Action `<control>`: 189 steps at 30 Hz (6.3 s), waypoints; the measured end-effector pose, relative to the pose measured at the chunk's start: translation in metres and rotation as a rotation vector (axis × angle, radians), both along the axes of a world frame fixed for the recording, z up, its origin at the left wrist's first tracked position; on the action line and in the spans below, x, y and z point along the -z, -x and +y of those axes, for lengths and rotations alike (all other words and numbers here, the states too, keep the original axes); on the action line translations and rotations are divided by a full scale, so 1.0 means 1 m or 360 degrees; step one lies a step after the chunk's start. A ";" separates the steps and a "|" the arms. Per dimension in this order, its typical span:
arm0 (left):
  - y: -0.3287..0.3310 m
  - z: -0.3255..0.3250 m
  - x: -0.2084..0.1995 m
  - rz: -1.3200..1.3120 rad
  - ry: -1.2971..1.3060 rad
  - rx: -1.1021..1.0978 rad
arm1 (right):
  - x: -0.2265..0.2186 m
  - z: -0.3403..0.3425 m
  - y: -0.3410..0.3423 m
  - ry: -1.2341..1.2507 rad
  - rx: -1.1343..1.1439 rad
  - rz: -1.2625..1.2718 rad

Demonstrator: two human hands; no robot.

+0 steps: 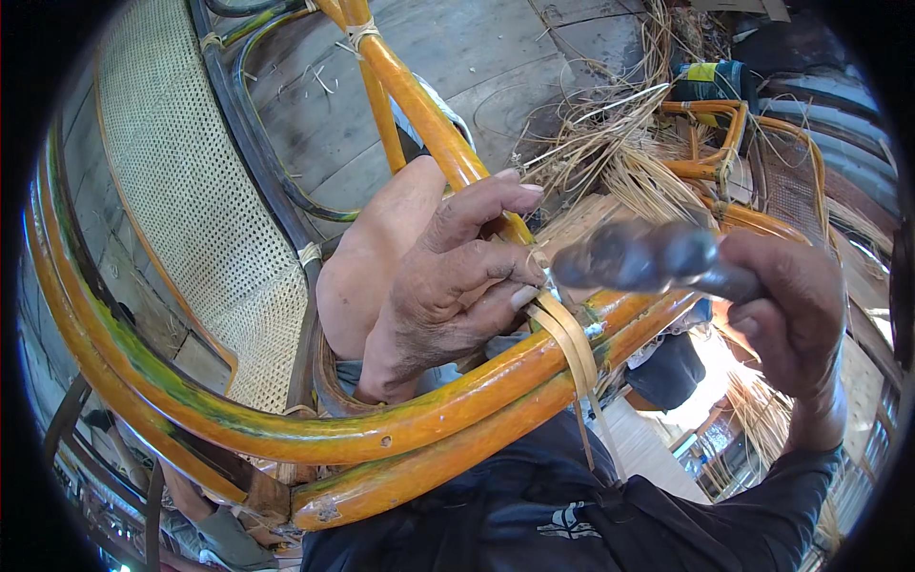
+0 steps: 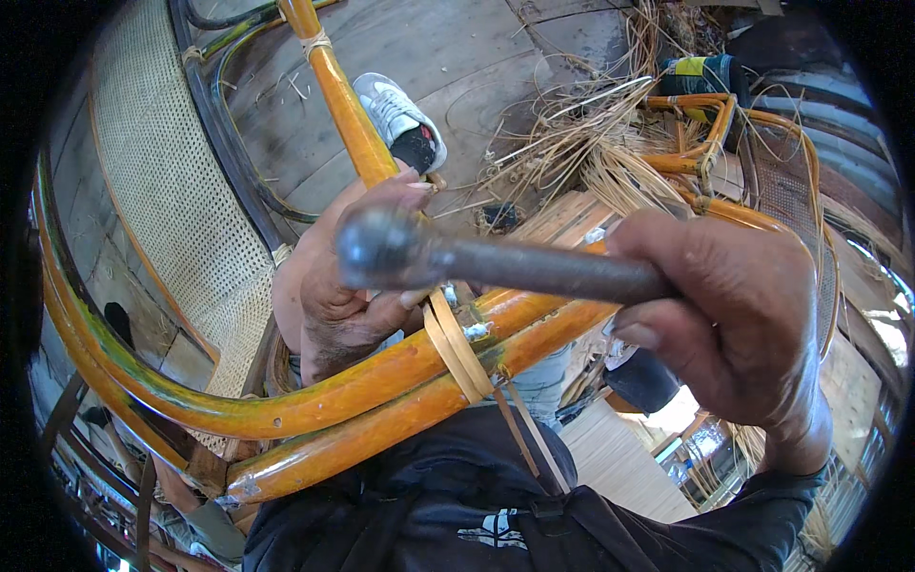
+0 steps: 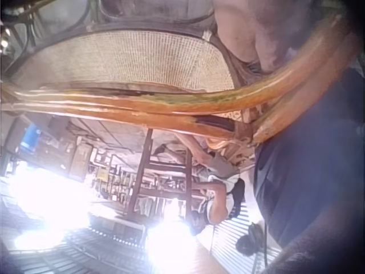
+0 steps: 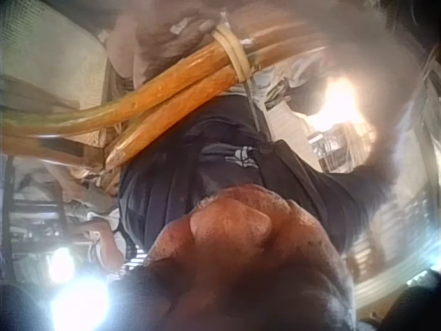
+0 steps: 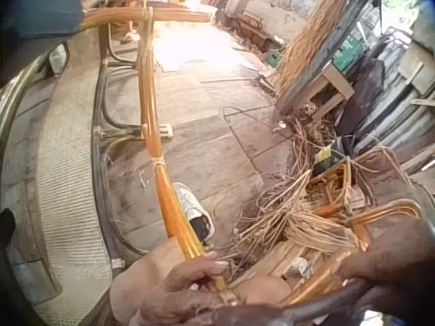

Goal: Repairing a bamboo chair by wrapping rattan strips around joints and securing them with nails.

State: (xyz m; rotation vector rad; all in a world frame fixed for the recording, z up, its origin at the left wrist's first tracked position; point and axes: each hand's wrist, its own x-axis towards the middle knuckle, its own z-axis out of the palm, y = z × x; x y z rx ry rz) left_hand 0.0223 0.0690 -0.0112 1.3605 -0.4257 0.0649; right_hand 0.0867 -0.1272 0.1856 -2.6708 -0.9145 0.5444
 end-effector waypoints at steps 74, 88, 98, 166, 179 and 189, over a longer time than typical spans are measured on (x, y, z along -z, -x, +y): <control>0.015 -0.014 0.017 0.1093 0.1145 -0.0054 | 0.026 0.046 0.039 0.0043 0.0288 0.0631; 0.014 -0.032 0.008 0.1027 0.1292 -0.0314 | 0.006 0.011 0.063 -0.0813 0.1065 0.0828; 0.005 -0.024 0.010 0.0926 0.1043 -0.0352 | 0.060 -0.046 0.174 -0.0999 0.1185 0.0797; 0.016 -0.024 0.005 0.0872 0.0225 -0.0547 | -0.030 0.066 0.006 0.0810 -0.0224 0.0075; 0.017 -0.008 -0.012 0.0724 0.0050 -0.0647 | -0.040 0.069 0.007 0.0946 -0.0390 -0.0029; 0.019 -0.008 -0.012 0.0860 0.0238 -0.0570 | -0.034 0.060 0.006 0.0520 -0.0278 -0.0012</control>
